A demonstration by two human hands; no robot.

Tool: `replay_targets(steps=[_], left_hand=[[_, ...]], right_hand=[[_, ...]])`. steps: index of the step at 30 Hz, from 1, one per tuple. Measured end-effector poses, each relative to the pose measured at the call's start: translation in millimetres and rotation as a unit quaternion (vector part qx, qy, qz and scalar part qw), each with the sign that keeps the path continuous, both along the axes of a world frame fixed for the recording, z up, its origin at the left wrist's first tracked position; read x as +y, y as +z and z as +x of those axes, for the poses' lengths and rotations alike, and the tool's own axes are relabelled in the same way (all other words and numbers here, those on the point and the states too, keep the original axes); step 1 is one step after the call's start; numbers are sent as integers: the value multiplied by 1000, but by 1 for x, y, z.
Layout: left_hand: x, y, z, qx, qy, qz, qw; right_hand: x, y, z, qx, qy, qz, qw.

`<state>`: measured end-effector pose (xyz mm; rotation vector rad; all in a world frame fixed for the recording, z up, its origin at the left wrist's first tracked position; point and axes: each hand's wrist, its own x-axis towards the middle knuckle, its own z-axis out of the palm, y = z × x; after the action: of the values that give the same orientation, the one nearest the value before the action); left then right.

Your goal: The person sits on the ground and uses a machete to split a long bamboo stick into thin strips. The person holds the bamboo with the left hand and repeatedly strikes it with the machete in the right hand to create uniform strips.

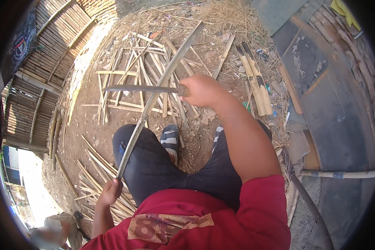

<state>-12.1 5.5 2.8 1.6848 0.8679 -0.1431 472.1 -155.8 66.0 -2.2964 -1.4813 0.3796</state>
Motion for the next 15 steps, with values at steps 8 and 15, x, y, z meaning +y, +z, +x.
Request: replay_targets(steps=[8, 15], left_hand=[[5, 1, 4, 12, 14, -47, 999], [0, 6, 6, -3, 14, -57, 998]], right_hand=[[-3, -27, 46, 101, -99, 53, 989], [10, -1, -23, -102, 98, -26, 990]])
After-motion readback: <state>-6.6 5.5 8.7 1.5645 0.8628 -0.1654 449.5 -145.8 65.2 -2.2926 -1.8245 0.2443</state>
